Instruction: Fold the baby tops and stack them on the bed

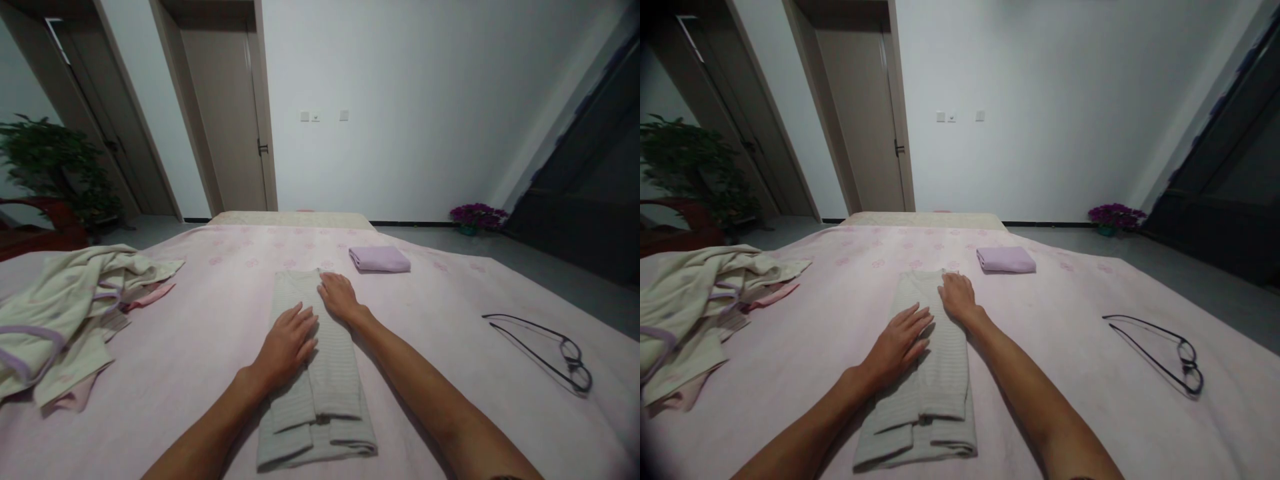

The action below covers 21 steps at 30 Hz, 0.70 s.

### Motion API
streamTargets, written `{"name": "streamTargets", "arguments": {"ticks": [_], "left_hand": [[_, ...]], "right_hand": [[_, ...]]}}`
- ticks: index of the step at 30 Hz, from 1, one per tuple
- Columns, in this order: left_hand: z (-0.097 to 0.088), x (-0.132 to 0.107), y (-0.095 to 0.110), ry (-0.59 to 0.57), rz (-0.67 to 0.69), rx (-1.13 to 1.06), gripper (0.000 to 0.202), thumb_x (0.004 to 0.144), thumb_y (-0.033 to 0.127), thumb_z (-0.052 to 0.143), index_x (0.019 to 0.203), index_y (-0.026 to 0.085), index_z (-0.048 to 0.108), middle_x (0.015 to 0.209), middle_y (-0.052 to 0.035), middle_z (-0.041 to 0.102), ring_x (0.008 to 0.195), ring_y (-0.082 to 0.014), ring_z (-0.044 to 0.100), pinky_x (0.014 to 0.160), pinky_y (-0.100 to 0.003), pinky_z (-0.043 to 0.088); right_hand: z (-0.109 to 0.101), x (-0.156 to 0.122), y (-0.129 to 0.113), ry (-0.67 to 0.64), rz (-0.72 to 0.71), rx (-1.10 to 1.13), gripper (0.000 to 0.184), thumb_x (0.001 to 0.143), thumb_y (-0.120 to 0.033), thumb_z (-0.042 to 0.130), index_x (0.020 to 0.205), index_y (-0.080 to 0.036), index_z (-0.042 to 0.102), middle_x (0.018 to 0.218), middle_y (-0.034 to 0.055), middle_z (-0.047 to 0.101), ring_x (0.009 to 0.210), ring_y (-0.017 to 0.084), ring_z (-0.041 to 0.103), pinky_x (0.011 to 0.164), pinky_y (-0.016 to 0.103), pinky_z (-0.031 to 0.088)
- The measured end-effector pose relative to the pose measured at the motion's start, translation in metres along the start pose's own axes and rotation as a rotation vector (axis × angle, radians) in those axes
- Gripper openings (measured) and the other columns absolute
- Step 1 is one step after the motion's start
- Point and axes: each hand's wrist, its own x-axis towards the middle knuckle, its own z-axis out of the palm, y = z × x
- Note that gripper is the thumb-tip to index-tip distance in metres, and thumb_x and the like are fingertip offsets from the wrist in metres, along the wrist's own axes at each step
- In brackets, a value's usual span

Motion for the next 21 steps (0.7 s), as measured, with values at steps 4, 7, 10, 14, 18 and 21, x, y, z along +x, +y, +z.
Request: {"name": "streamTargets", "arguments": {"ticks": [4,7,10,14,18,21], "left_hand": [[0.009,-0.001,0.001,-0.238,-0.035,0.255,0.066,0.096,0.051,0.047,0.153,0.017,0.037,0.161,-0.0144,0.027,0.15,-0.0341,0.021,0.12,-0.055,0.02],[0.01,-0.003,0.002,-0.296,-0.046,0.318,0.068,0.098,0.053,0.041,0.155,0.019,0.031,0.163,-0.014,0.021,0.151,-0.0335,0.018,0.12,-0.054,0.018],[0.009,-0.004,0.002,-0.292,-0.04,0.33,0.068,0.098,0.055,0.04,0.155,0.02,0.031,0.163,-0.0143,0.02,0.151,-0.0325,0.019,0.12,-0.054,0.017],[0.01,-0.004,0.001,-0.296,-0.037,0.319,0.067,0.098,0.057,0.038,0.155,0.022,0.032,0.163,-0.0141,0.019,0.151,-0.0326,0.019,0.12,-0.054,0.017],[0.013,-0.004,-0.001,-0.298,-0.045,0.31,0.067,0.098,0.058,0.038,0.155,0.023,0.032,0.164,-0.0133,0.019,0.151,-0.033,0.018,0.12,-0.055,0.016],[0.012,-0.005,0.0,-0.292,-0.04,0.304,0.065,0.098,0.056,0.039,0.154,0.023,0.034,0.163,-0.0138,0.02,0.15,-0.0329,0.019,0.12,-0.056,0.017]], "right_hand": [[0.007,-0.002,0.003,-0.237,-0.026,0.038,0.058,0.103,-0.043,0.032,0.151,-0.011,0.035,0.161,0.0153,0.027,0.15,0.028,0.02,0.119,0.05,0.012],[0.007,0.004,0.01,-0.283,0.014,0.102,0.06,0.104,-0.045,0.029,0.154,-0.013,0.031,0.163,0.0111,0.023,0.151,0.025,0.017,0.121,0.047,0.011],[0.003,0.007,0.016,-0.263,0.071,0.116,0.06,0.105,-0.043,0.018,0.156,-0.013,0.026,0.163,0.0107,0.023,0.151,0.02,0.018,0.121,0.041,0.015],[-0.001,-0.001,0.022,-0.195,0.122,0.088,0.062,0.105,-0.043,0.016,0.158,-0.011,0.02,0.164,0.0113,0.017,0.152,0.02,0.011,0.122,0.04,0.01],[-0.001,-0.012,0.024,-0.232,0.062,0.019,0.065,0.103,-0.049,0.021,0.158,-0.014,0.021,0.165,0.0092,0.017,0.152,0.022,0.011,0.122,0.044,0.008],[0.004,-0.011,0.026,-0.287,0.054,0.036,0.066,0.102,-0.051,0.024,0.158,-0.016,0.022,0.165,0.0084,0.015,0.153,0.022,0.01,0.122,0.046,0.005]]}}
